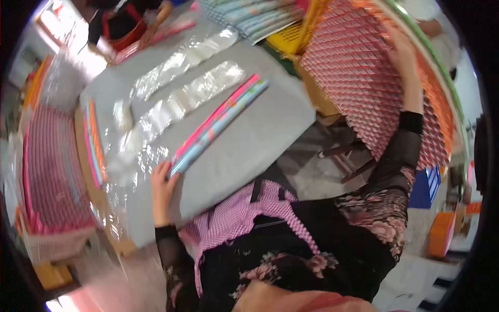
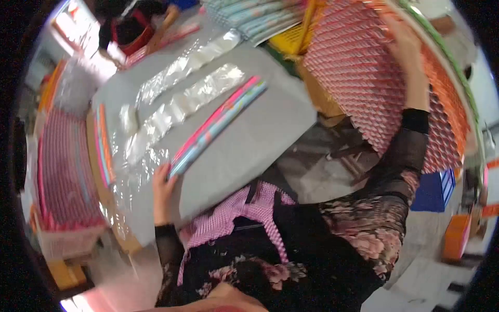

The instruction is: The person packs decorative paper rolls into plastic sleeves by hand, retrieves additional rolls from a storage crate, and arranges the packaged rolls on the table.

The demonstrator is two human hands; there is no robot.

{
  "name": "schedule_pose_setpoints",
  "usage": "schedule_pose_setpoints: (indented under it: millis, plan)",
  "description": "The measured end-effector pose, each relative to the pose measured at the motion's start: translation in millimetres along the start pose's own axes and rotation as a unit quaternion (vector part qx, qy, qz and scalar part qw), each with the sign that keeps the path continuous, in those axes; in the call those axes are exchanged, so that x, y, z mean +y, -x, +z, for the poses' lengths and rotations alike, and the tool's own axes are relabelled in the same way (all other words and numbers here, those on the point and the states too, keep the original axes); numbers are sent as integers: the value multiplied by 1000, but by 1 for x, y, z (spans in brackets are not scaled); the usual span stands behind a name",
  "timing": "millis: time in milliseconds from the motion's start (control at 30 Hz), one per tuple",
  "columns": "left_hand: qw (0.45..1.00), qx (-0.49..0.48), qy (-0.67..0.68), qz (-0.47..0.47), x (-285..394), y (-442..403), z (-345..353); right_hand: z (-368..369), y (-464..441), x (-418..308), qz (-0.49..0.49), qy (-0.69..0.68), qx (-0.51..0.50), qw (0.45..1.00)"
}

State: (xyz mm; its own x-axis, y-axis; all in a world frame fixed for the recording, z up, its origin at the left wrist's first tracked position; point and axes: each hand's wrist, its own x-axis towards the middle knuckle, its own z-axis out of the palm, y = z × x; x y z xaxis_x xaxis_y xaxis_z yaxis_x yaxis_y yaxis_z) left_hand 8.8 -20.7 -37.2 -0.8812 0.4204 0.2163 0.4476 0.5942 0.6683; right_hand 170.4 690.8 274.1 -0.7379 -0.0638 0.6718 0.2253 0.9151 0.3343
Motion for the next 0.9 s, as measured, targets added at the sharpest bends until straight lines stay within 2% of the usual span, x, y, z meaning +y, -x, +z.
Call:
schedule_pose_setpoints:
  millis: [67, 100, 200, 367, 500, 633, 700, 767, 900]
  plan:
    - [998, -1, -58, 25, 9, -2, -4, 20, 0, 35, -40, 0, 10, 999]
    - [998, 3, -53, 39, -7, -3, 2, 13, 4, 27, 39, 58, -54, 996]
    - [998, 25, -46, 45, -1, -4, 0, 7, -8, 25, -32, 140, -31, 989]
    - [995, 48, -49, 66, -5, -3, 3, -48, -47, -87, -73, 94, -16, 993]
    - [997, 33, -48, 43, -5, -2, 2, -89, -91, -181, -130, 52, 1, 990]
    - [996, 51, -46, 53, -11, -1, 7, -124, -143, -241, -199, 31, 50, 978]
    - [996, 51, -53, 54, -15, -2, 9, -152, -188, -257, -290, 51, 118, 948]
    - [996, 38, -55, 52, -15, -1, 9, -169, -224, -257, -337, 54, 157, 927]
    - [997, 44, -42, 52, -11, 0, 7, -173, -282, -220, -435, -109, 80, 890]
